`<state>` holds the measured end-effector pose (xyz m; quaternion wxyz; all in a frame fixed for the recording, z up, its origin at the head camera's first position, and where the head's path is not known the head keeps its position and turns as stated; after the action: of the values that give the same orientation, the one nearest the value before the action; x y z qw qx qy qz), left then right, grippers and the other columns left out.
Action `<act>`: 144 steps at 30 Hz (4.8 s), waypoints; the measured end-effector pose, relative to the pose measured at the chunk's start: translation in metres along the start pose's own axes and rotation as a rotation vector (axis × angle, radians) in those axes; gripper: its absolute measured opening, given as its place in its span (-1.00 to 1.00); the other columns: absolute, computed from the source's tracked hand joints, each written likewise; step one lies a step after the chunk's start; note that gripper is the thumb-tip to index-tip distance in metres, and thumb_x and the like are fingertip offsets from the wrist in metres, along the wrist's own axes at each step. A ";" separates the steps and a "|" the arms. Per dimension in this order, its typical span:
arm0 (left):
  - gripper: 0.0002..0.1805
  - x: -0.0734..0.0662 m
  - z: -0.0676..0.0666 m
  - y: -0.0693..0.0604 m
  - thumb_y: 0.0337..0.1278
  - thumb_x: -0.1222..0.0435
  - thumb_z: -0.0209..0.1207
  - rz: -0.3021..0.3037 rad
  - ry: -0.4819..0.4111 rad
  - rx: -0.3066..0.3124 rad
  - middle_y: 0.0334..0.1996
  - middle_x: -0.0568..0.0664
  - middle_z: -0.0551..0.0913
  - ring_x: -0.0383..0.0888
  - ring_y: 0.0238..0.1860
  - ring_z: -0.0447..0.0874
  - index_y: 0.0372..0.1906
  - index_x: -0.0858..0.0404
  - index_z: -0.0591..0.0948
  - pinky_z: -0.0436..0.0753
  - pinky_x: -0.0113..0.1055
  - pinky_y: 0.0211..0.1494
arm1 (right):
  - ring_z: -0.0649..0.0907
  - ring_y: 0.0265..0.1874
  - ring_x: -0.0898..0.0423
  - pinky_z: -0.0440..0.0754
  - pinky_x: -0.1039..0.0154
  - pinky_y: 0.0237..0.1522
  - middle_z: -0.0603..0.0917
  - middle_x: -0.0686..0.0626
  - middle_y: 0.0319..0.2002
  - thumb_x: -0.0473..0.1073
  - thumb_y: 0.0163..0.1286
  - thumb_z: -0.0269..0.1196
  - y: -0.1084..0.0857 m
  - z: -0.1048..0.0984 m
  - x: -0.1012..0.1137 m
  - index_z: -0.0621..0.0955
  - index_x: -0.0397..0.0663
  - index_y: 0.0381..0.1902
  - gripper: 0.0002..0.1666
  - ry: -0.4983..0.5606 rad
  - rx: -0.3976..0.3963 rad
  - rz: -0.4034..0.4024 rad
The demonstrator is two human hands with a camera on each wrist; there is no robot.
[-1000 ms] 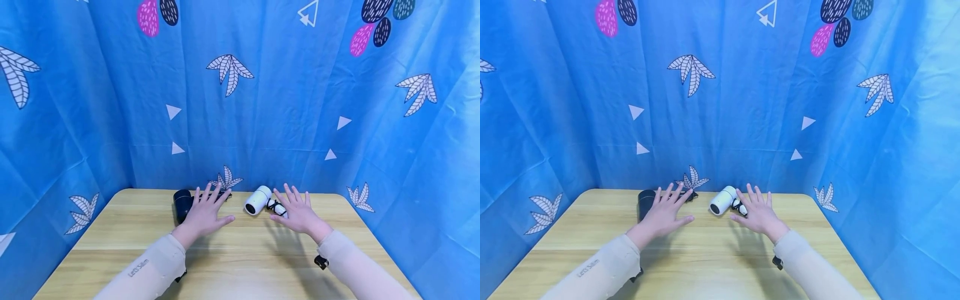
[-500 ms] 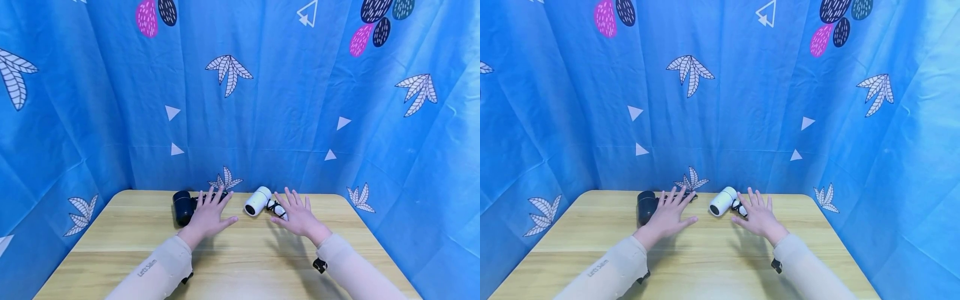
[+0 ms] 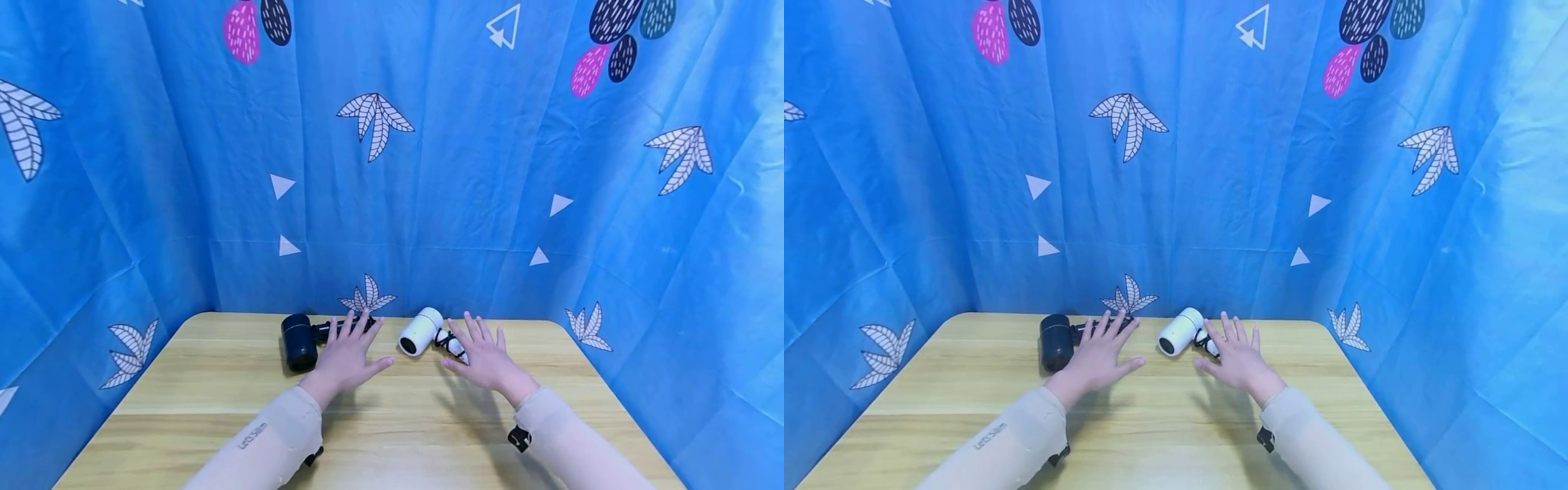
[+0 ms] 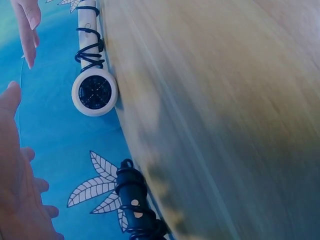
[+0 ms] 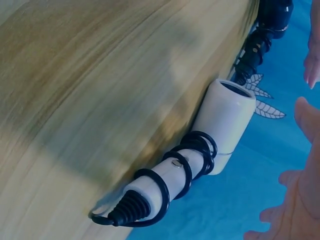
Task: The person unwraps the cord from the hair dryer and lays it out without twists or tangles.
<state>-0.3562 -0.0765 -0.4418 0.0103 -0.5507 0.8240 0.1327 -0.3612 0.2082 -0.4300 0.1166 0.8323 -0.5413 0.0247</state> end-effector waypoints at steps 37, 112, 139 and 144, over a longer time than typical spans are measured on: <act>-0.05 -0.022 0.038 0.023 0.29 -0.40 -0.14 -0.020 -0.181 0.027 0.54 0.26 0.09 0.31 0.53 -0.04 0.60 0.06 0.11 -0.06 0.29 0.49 | -0.01 0.51 -0.38 -0.21 -0.53 0.34 -0.06 -0.31 0.57 0.28 0.43 0.17 0.003 0.025 -0.014 0.09 0.12 0.61 -0.04 0.014 0.065 0.103; -0.22 -0.064 0.065 0.061 0.34 0.05 0.20 -0.092 -0.374 -0.008 0.50 0.31 0.17 0.29 0.43 0.24 0.53 0.22 0.22 0.26 0.14 0.44 | 0.61 0.05 -0.30 0.51 -0.21 0.17 0.59 -0.39 0.08 -0.07 0.41 0.28 0.038 0.044 -0.022 0.31 -0.35 0.43 -0.23 0.115 0.101 0.166; -0.38 -0.063 0.066 0.079 0.31 0.26 0.26 -0.232 -0.490 -0.048 0.19 0.30 0.38 0.20 0.10 0.50 0.40 0.28 0.36 0.55 0.08 0.19 | 0.67 -0.24 -0.12 0.62 -0.08 -0.02 0.68 -0.16 -0.29 -0.19 0.18 0.47 0.051 0.049 -0.023 0.61 -0.34 -0.05 -0.54 0.077 0.011 0.140; -0.31 -0.065 0.065 0.078 0.30 0.18 0.27 -0.235 -0.445 -0.050 0.22 0.28 0.40 0.19 0.14 0.46 0.45 0.27 0.34 0.54 0.08 0.21 | 0.68 -0.23 -0.13 0.63 -0.08 -0.03 0.69 -0.16 -0.29 -0.20 0.17 0.48 0.051 0.049 -0.024 0.63 -0.32 -0.09 -0.58 0.055 -0.017 0.139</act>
<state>-0.4103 0.0256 -0.4777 0.1932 -0.5999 0.7283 0.2688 -0.4211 0.1995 -0.4728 0.1363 0.7908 -0.5945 0.0511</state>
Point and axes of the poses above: each hand's wrist, its own y-axis towards the middle knuckle, its own z-axis out of the palm, x = y × z, the point moved 4 cm from there along y, towards the middle knuckle
